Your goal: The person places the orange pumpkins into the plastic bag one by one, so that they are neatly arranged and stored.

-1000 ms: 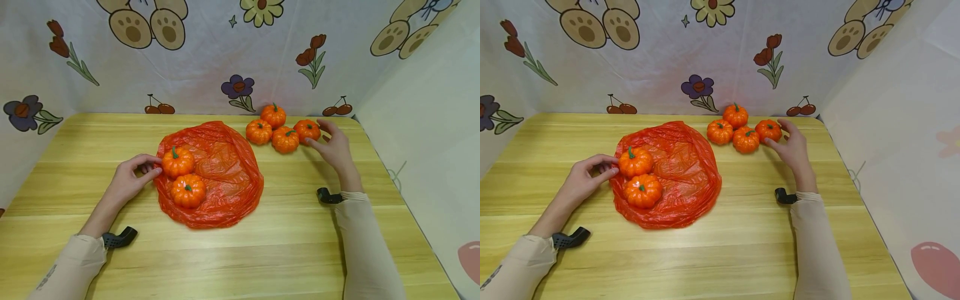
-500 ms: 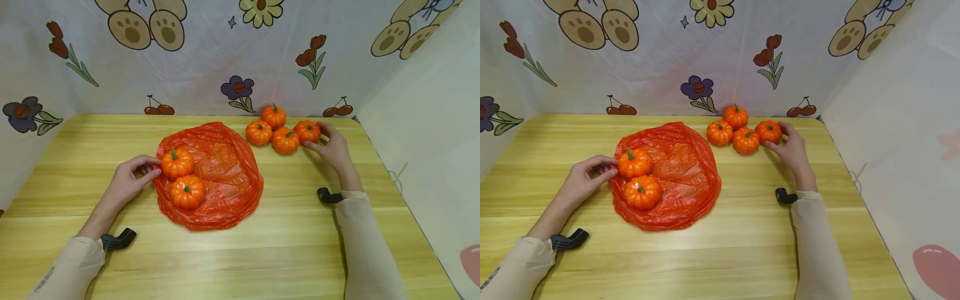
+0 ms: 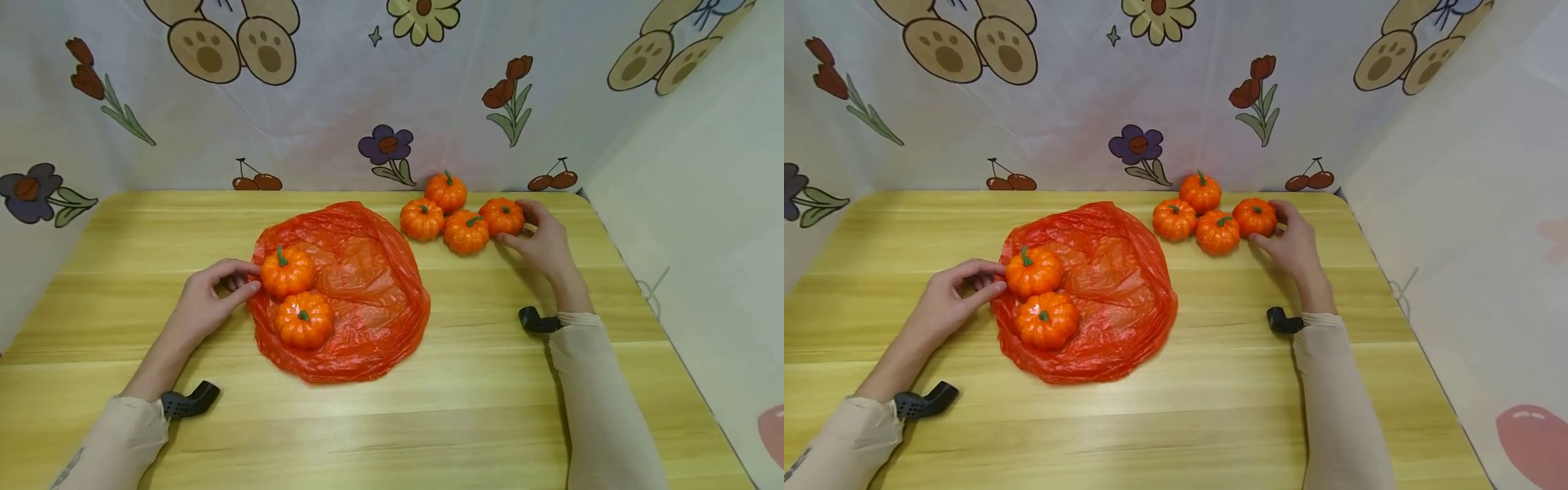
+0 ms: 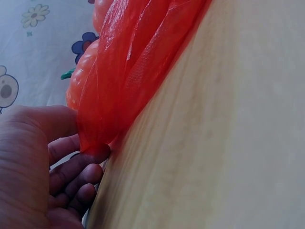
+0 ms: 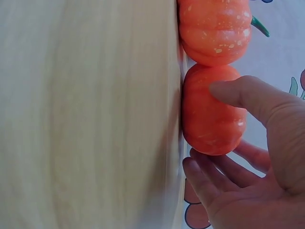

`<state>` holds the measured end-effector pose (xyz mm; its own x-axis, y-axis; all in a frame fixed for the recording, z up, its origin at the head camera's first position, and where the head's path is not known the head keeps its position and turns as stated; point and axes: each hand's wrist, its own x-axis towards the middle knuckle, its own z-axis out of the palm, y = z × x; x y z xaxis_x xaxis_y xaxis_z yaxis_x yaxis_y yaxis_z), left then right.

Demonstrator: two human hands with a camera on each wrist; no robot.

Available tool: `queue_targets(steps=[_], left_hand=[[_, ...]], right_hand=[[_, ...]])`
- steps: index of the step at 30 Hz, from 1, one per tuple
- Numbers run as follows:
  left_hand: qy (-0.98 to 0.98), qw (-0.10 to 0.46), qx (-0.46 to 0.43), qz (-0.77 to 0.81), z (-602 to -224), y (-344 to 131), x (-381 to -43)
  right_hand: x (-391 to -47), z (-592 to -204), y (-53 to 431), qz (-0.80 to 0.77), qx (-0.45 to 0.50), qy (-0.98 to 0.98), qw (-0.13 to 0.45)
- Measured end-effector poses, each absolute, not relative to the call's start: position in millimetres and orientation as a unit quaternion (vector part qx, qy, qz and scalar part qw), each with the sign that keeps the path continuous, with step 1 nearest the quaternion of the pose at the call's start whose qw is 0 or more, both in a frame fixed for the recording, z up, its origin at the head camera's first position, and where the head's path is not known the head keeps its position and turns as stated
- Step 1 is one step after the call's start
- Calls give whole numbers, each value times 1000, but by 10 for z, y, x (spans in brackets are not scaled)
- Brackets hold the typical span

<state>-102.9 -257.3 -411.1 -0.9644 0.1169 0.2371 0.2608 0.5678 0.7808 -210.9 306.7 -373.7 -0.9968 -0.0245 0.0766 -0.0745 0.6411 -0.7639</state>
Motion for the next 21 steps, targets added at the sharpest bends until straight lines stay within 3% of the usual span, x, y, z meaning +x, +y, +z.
queue_targets(steps=[21], left_hand=[[-882, 76, -103, -454, -4114, -2578, -1038]], right_hand=[[-2065, -3508, 3035, 426, -13, -894, 139]])
